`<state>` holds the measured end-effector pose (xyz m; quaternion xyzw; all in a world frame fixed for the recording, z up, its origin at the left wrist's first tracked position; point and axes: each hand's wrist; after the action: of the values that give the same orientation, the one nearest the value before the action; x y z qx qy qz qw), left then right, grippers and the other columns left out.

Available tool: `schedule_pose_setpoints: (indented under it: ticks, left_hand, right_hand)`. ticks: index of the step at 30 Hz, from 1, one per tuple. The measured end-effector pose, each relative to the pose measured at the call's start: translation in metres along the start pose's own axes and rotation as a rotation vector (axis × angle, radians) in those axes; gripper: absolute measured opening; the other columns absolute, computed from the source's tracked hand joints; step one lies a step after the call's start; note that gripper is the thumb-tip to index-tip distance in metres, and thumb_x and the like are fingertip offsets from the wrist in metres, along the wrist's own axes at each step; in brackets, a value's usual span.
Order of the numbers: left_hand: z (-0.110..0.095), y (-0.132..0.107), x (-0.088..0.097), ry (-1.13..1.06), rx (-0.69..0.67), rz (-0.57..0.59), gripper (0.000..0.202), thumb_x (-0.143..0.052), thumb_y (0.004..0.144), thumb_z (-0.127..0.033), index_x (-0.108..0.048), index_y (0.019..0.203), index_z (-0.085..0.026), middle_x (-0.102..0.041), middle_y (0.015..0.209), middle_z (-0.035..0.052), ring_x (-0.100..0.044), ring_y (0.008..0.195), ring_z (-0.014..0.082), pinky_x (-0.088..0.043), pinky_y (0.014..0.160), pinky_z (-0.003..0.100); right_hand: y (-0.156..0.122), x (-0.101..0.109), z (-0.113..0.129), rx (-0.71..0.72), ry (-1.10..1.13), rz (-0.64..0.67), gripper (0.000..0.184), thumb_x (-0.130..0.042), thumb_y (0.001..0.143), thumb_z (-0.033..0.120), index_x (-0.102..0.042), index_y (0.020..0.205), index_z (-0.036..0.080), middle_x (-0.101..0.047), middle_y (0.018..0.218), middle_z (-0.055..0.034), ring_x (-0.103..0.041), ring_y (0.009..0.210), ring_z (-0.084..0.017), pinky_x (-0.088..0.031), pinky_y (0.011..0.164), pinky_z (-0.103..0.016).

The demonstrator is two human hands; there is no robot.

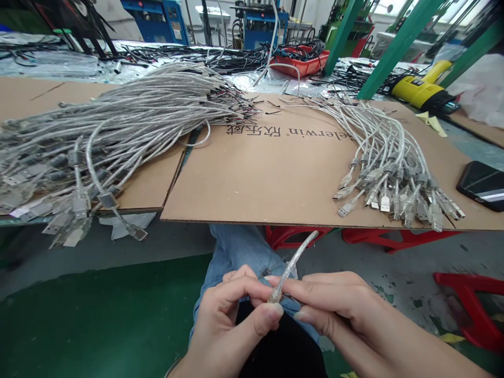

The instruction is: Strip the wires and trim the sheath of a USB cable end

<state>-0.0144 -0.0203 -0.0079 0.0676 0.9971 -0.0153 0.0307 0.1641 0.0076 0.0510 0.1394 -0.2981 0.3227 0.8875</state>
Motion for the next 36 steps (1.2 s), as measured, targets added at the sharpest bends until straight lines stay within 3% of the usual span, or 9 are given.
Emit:
schedule_pose_setpoints:
  ticks: [6, 11, 14, 17, 20, 23, 27, 32, 36]
  left_hand:
    - [0.003, 0.000, -0.001, 0.063, -0.088, -0.019, 0.010, -0.069, 0.078, -0.024, -0.069, 0.068, -0.022, -0.059, 0.059, -0.0019, -0.051, 0.061, 0.0155, -0.038, 0.064, 0.032]
    - [0.007, 0.000, -0.001, 0.159, -0.230, -0.064, 0.008, -0.070, 0.076, -0.017, -0.068, 0.072, -0.024, -0.058, 0.059, -0.0030, -0.051, 0.061, 0.0150, -0.037, 0.061, 0.030]
    - [0.007, -0.002, -0.001, 0.146, -0.193, -0.064, 0.007, -0.069, 0.077, -0.019, -0.068, 0.072, -0.024, -0.057, 0.058, -0.0029, -0.050, 0.060, 0.0151, -0.037, 0.061, 0.030]
    - [0.006, -0.003, -0.002, 0.095, -0.122, -0.046, 0.009, -0.068, 0.079, -0.023, -0.069, 0.069, -0.023, -0.058, 0.058, -0.0022, -0.049, 0.060, 0.0155, -0.038, 0.063, 0.031]
    - [0.005, -0.003, -0.002, 0.055, -0.078, -0.036, 0.014, -0.068, 0.078, -0.026, -0.068, 0.065, -0.022, -0.061, 0.057, -0.0014, -0.050, 0.061, 0.0161, -0.037, 0.064, 0.032]
    - [0.005, -0.002, -0.002, 0.044, -0.068, -0.038, 0.014, -0.069, 0.077, -0.024, -0.068, 0.064, -0.021, -0.060, 0.057, -0.0016, -0.049, 0.060, 0.0156, -0.037, 0.064, 0.031]
    - [0.005, -0.001, -0.002, 0.076, -0.112, -0.049, 0.010, -0.069, 0.077, -0.021, -0.068, 0.067, -0.021, -0.058, 0.056, -0.0022, -0.049, 0.059, 0.0151, -0.038, 0.062, 0.030]
    - [0.005, -0.001, -0.002, 0.165, -0.210, -0.091, 0.010, -0.070, 0.074, -0.016, -0.066, 0.066, -0.021, -0.057, 0.056, -0.0018, -0.050, 0.058, 0.0158, -0.038, 0.059, 0.030]
    - [0.005, -0.002, -0.003, 0.110, -0.145, -0.082, 0.010, -0.070, 0.076, -0.023, -0.067, 0.067, -0.022, -0.059, 0.057, -0.0014, -0.049, 0.059, 0.0160, -0.038, 0.061, 0.031]
  right_hand:
    - [-0.001, -0.004, -0.001, 0.007, -0.009, -0.037, 0.030, -0.040, 0.090, 0.008, -0.068, 0.093, 0.018, -0.075, 0.084, -0.0070, -0.069, 0.066, -0.018, -0.051, 0.055, -0.023]
    - [-0.001, -0.014, -0.007, 0.005, 0.162, -0.107, 0.032, -0.041, 0.091, 0.010, -0.071, 0.093, 0.020, -0.075, 0.082, -0.0046, -0.069, 0.066, -0.015, -0.055, 0.060, -0.020]
    - [0.000, -0.016, -0.011, -0.058, 0.247, -0.088, 0.029, -0.044, 0.094, 0.015, -0.070, 0.105, 0.023, -0.075, 0.094, -0.0033, -0.070, 0.074, -0.014, -0.056, 0.070, -0.018]
    - [-0.001, -0.015, -0.011, -0.080, 0.222, -0.048, 0.029, -0.044, 0.095, 0.018, -0.068, 0.111, 0.024, -0.075, 0.082, -0.0015, -0.069, 0.070, -0.014, -0.056, 0.063, -0.018]
    - [-0.001, -0.013, -0.007, -0.015, 0.116, -0.050, 0.031, -0.041, 0.093, 0.015, -0.071, 0.098, 0.020, -0.071, 0.066, -0.0016, -0.064, 0.054, -0.015, -0.054, 0.053, -0.020]
    - [-0.001, -0.010, -0.002, 0.008, 0.026, -0.081, 0.031, -0.040, 0.088, 0.009, -0.070, 0.084, 0.018, -0.070, 0.066, -0.0035, -0.062, 0.052, -0.015, -0.052, 0.053, -0.022]
    - [0.000, -0.010, -0.002, 0.026, -0.012, -0.112, 0.031, -0.040, 0.085, 0.005, -0.068, 0.086, 0.017, -0.070, 0.069, -0.0050, -0.063, 0.054, -0.015, -0.051, 0.052, -0.022]
    - [0.001, -0.016, -0.006, -0.012, 0.156, -0.088, 0.030, -0.041, 0.091, 0.008, -0.069, 0.094, 0.020, -0.072, 0.076, -0.0027, -0.067, 0.064, -0.015, -0.054, 0.061, -0.021]
    - [-0.002, -0.015, -0.006, -0.099, 0.211, -0.034, 0.030, -0.041, 0.095, 0.018, -0.070, 0.101, 0.022, -0.070, 0.072, -0.0009, -0.065, 0.064, -0.014, -0.054, 0.061, -0.020]
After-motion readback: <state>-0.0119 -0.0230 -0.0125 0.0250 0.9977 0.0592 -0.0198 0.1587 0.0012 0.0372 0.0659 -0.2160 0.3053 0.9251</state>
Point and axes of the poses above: each hand's wrist, its own y-axis towards the middle knuckle, its own x-axis out of the back of the hand, z = x × y
